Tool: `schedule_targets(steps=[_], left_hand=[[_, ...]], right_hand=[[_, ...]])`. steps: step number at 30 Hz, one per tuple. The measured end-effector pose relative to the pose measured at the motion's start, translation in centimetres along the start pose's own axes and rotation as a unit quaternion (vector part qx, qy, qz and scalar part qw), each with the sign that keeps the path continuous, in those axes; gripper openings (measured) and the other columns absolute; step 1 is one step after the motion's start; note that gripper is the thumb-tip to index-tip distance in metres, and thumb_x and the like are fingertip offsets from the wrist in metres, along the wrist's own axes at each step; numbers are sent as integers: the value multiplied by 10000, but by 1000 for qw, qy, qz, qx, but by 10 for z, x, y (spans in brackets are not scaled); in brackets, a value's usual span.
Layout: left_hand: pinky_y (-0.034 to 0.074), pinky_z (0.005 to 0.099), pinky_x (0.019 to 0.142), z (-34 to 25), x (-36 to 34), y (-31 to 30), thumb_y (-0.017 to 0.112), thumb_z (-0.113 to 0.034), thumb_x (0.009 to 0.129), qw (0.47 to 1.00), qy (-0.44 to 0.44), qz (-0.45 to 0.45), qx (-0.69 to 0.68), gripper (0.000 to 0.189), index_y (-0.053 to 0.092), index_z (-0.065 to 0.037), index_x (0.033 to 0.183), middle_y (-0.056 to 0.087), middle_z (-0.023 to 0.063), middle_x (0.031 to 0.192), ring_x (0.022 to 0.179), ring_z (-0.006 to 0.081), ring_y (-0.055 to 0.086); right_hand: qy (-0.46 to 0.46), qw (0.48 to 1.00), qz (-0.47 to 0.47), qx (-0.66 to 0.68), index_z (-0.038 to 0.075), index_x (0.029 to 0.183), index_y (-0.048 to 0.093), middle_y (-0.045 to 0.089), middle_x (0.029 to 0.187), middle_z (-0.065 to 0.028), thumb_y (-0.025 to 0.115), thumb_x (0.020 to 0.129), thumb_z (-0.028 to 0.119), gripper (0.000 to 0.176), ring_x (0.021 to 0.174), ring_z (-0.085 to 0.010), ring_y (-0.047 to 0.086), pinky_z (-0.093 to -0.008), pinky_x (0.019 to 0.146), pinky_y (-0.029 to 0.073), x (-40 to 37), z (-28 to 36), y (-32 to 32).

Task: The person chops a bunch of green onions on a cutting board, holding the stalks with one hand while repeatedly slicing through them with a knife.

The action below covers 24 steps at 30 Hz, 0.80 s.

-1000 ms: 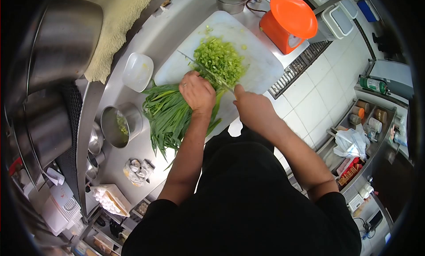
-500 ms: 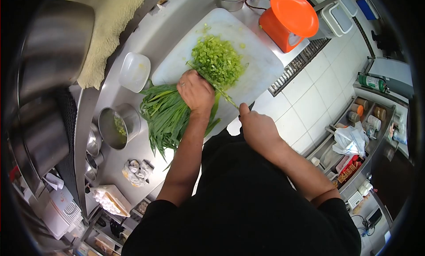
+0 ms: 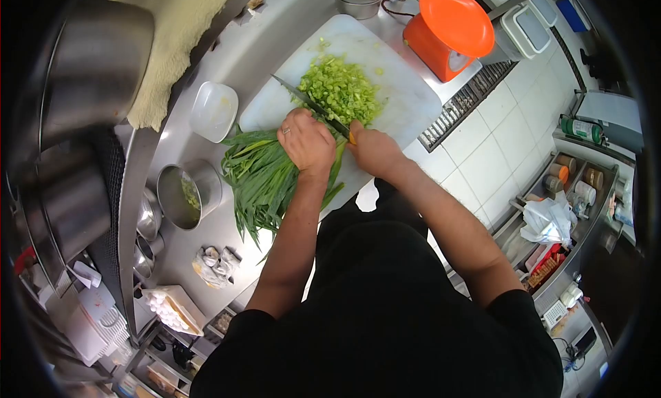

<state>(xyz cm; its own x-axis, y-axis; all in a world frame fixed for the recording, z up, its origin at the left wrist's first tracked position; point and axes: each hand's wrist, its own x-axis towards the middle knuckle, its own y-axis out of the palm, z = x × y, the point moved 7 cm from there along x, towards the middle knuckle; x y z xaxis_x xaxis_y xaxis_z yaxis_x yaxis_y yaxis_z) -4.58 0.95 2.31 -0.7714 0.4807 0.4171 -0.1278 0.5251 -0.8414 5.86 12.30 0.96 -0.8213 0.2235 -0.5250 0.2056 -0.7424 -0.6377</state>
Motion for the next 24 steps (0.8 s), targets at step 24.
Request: schedule_targets(steps=[24], left_hand=[[495,556,1038,1,43,-4,611,-213,1021,972,-119,161,-119,374,599,-7,1334,675,228,1240,1174,460,647]], right_hand=[[71,995,-62,-35,44,1247,496,777,1052,-242,799,956,326,506,993,-436,759,-537,858,598,-5,-2,-7]])
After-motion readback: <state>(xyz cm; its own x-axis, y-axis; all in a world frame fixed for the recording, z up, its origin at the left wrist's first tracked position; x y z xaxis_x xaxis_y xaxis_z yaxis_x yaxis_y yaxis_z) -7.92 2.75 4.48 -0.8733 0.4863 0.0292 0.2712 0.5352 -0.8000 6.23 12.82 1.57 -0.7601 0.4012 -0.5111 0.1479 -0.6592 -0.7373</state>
